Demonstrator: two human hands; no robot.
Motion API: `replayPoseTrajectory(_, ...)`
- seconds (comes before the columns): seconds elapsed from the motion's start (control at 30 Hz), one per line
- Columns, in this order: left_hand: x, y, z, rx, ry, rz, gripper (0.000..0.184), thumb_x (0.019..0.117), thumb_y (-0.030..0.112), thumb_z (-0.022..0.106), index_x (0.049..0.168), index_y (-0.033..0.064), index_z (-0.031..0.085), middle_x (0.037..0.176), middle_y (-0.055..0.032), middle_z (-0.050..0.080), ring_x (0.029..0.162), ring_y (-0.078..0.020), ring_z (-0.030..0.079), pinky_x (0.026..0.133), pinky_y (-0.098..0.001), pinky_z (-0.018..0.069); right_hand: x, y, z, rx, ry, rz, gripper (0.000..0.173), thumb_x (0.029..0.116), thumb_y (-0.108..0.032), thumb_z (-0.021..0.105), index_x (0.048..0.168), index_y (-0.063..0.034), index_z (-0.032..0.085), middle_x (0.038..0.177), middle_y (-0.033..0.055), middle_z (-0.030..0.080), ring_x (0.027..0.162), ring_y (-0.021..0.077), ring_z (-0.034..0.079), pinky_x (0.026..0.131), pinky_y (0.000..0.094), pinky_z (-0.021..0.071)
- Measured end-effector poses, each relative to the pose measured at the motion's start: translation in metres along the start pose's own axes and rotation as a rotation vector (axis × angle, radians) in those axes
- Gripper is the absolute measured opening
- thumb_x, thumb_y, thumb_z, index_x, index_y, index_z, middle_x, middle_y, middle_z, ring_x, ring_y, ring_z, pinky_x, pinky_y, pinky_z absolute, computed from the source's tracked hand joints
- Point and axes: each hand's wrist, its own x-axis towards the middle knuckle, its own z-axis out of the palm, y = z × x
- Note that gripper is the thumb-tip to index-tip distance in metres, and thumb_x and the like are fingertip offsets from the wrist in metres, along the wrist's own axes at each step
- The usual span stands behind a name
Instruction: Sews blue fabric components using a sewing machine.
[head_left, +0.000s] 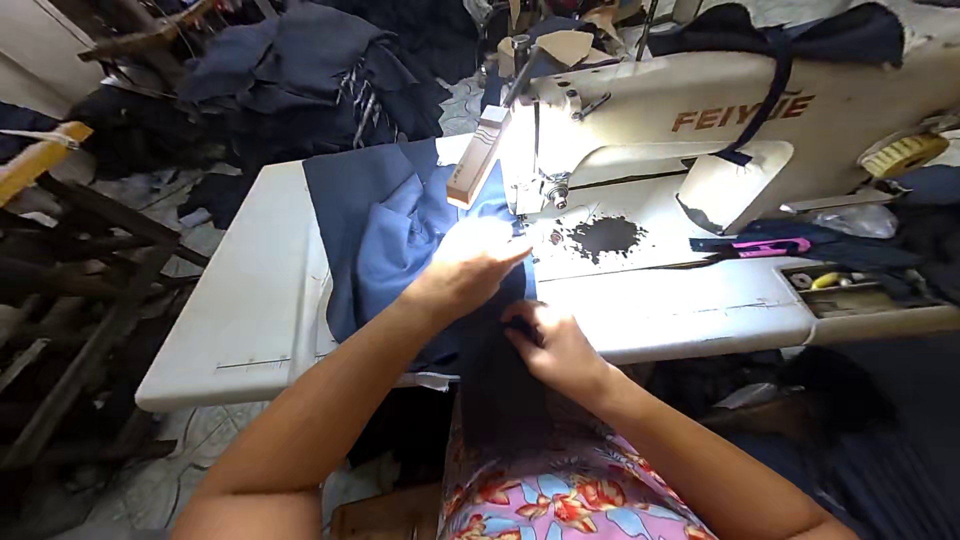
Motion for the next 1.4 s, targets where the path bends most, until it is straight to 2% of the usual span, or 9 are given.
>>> replayPoseTrajectory(0.1, 0.009, -0.015, 0.036, -0.051, -0.008, 0.162, 0.021, 0.0974, 0.0, 0.054, 0.096, 0.0006, 0.074, 0.088, -0.02, 0.068, 0.087, -0.0384, 0.068, 0.078, -0.0522, 0.0526, 0.006, 0.021, 0.0, -0.09, -0.014, 0.125, 0.018, 0.0943, -0.005, 0.059, 0.1, 0.005, 0.073, 0.094, 0.0188, 0.073, 0.092, 0.0295, 0.072, 0.085, 0.0458, 0.0576)
replayPoseTrajectory(0.3, 0.001, -0.005, 0.065, -0.196, -0.059, 0.085, 0.024, 0.0927, 0.008, 0.055, 0.105, 0.0021, 0.074, 0.095, -0.0156, 0.071, 0.089, -0.0339, 0.069, 0.075, -0.0494, 0.0539, -0.019, 0.028, -0.016, -0.028, 0.017, 0.127, 0.021, 0.095, -0.005, 0.053, 0.091, 0.0015, 0.072, 0.082, 0.0106, 0.069, 0.078, 0.0108, 0.064, 0.073, 0.0239, 0.0515)
replayPoseTrajectory(0.5, 0.019, 0.0, 0.051, -0.075, -0.542, -0.629, 0.045, 0.1108, 0.031, 0.038, 0.12, -0.0041, 0.065, 0.115, -0.0256, 0.067, 0.114, -0.0449, 0.063, 0.092, -0.0623, 0.0483, -0.013, 0.021, -0.014, -0.083, -0.035, 0.179, 0.021, 0.096, -0.008, 0.055, 0.1, 0.0037, 0.072, 0.091, 0.016, 0.072, 0.087, 0.0218, 0.069, 0.081, 0.0334, 0.0544)
replayPoseTrajectory(0.6, 0.032, 0.005, 0.044, 0.022, -0.699, -0.759, 0.049, 0.1116, 0.034, 0.035, 0.128, -0.0023, 0.063, 0.129, -0.0238, 0.062, 0.128, -0.0432, 0.054, 0.096, -0.0638, 0.0422, -0.003, 0.011, -0.016, -0.134, -0.15, 0.279, 0.029, 0.1, -0.01, 0.053, 0.118, 0.0062, 0.069, 0.11, 0.0217, 0.072, 0.107, 0.0319, 0.07, 0.096, 0.0433, 0.0531)
replayPoseTrajectory(0.8, 0.027, -0.005, 0.061, 0.115, -0.578, -0.701, 0.05, 0.1094, 0.035, 0.04, 0.138, -0.0006, 0.06, 0.138, -0.0236, 0.056, 0.133, -0.0433, 0.049, 0.094, -0.0674, 0.0406, -0.004, 0.015, -0.016, -0.174, -0.13, 0.258, 0.03, 0.099, -0.011, 0.054, 0.118, 0.0063, 0.071, 0.109, 0.0217, 0.074, 0.106, 0.0333, 0.071, 0.095, 0.0451, 0.0541)
replayPoseTrajectory(0.97, 0.008, -0.011, 0.063, 0.005, -0.152, -0.428, 0.022, 0.0943, 0.022, 0.067, 0.101, 0.0038, 0.077, 0.114, -0.0218, 0.066, 0.109, -0.0442, 0.06, 0.081, -0.0613, 0.0449, -0.005, 0.016, -0.019, -0.149, -0.092, 0.228, 0.028, 0.0988, -0.009, 0.053, 0.113, 0.0056, 0.073, 0.098, 0.02, 0.074, 0.091, 0.0286, 0.072, 0.084, 0.0401, 0.0564)
replayPoseTrajectory(1.17, 0.005, -0.011, 0.049, -0.21, -0.418, -0.514, 0.039, 0.0924, 0.037, 0.073, 0.116, 0.0056, 0.074, 0.117, -0.0214, 0.064, 0.114, -0.0427, 0.057, 0.086, -0.0618, 0.0428, -0.006, 0.02, -0.017, -0.117, -0.078, 0.221, 0.028, 0.0993, -0.006, 0.051, 0.113, 0.0062, 0.072, 0.095, 0.0195, 0.074, 0.088, 0.0277, 0.071, 0.081, 0.0396, 0.0567)
replayPoseTrajectory(1.3, 0.002, -0.011, 0.053, -0.22, -0.394, -0.48, 0.024, 0.0906, 0.025, 0.076, 0.096, 0.0027, 0.073, 0.106, -0.0206, 0.066, 0.108, -0.0423, 0.06, 0.085, -0.061, 0.0445, -0.007, 0.021, -0.017, -0.106, -0.065, 0.225, 0.027, 0.0997, -0.006, 0.051, 0.114, 0.0048, 0.072, 0.093, 0.0175, 0.073, 0.081, 0.0241, 0.069, 0.076, 0.037, 0.0558)
replayPoseTrajectory(1.4, 0.001, -0.006, 0.054, -0.156, -0.339, -0.433, 0.03, 0.0891, 0.024, 0.077, 0.109, 0.0025, 0.071, 0.109, -0.0211, 0.066, 0.108, -0.0436, 0.061, 0.081, -0.0614, 0.046, -0.008, 0.024, -0.016, -0.1, -0.038, 0.21, 0.027, 0.0988, -0.007, 0.052, 0.113, 0.0037, 0.072, 0.09, 0.0155, 0.072, 0.075, 0.0212, 0.066, 0.071, 0.0342, 0.0547)
